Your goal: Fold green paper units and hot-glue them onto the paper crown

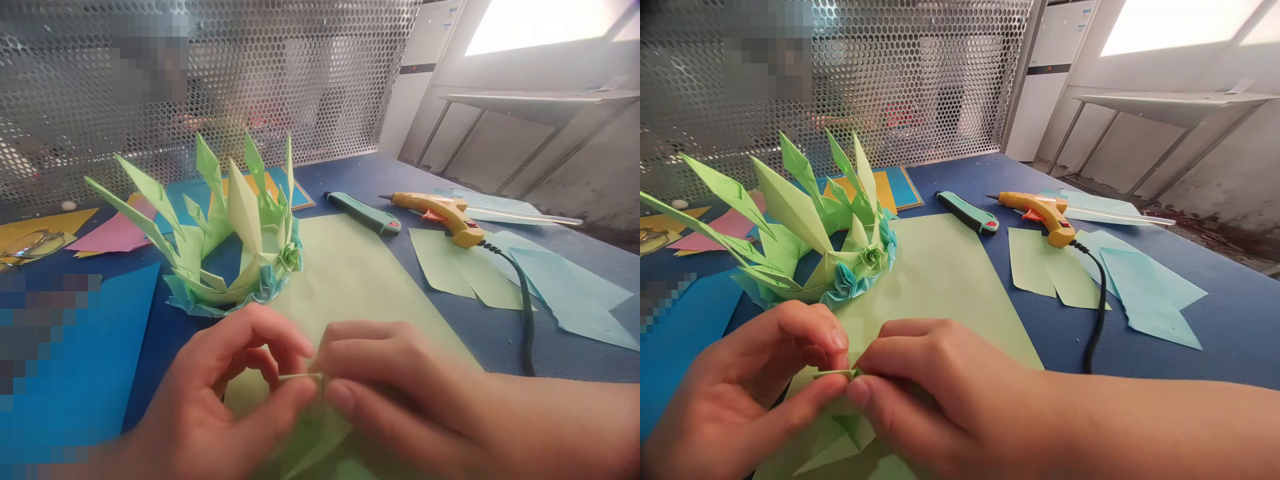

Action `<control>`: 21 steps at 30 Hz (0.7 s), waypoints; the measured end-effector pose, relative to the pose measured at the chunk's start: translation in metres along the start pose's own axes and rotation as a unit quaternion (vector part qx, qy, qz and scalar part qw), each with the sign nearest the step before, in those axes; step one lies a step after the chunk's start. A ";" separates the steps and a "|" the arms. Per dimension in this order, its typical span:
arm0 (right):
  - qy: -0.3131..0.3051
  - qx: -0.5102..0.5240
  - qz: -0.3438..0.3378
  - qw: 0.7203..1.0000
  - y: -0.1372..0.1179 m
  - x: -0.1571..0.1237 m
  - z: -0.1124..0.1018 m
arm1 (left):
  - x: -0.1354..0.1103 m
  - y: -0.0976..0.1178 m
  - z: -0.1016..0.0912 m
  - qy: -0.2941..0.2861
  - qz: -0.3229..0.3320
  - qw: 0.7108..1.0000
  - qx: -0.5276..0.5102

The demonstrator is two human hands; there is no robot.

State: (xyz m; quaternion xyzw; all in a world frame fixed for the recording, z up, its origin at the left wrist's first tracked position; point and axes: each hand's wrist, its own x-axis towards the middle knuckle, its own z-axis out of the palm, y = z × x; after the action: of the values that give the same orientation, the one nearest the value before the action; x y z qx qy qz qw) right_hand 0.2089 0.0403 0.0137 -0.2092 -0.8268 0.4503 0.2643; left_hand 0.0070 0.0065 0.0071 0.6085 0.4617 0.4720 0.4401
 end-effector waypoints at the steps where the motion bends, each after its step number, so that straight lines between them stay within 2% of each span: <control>1: -0.009 0.000 0.001 1.000 0.000 0.000 0.000 | 0.000 0.000 0.000 -0.005 -0.003 1.000 -0.001; 4: -0.029 0.002 0.001 1.000 0.002 -0.001 0.000 | 0.000 -0.001 -0.001 -0.013 0.001 1.000 -0.002; 7: -0.010 -0.004 0.011 1.000 0.001 -0.003 0.002 | -0.001 -0.003 0.000 -0.015 0.007 1.000 -0.024; 12: 0.026 -0.034 0.016 0.999 0.000 -0.001 0.003 | -0.001 -0.002 0.001 -0.017 -0.040 0.998 -0.054; 21: 0.024 -0.003 0.022 0.999 0.001 -0.004 0.006 | -0.004 0.004 0.003 0.003 -0.075 0.996 -0.056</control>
State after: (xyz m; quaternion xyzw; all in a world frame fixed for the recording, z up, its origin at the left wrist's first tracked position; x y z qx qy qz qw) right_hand 0.2082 0.0349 0.0096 -0.2390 -0.8165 0.4489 0.2732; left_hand 0.0098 0.0019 0.0100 0.5454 0.4801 0.4643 0.5064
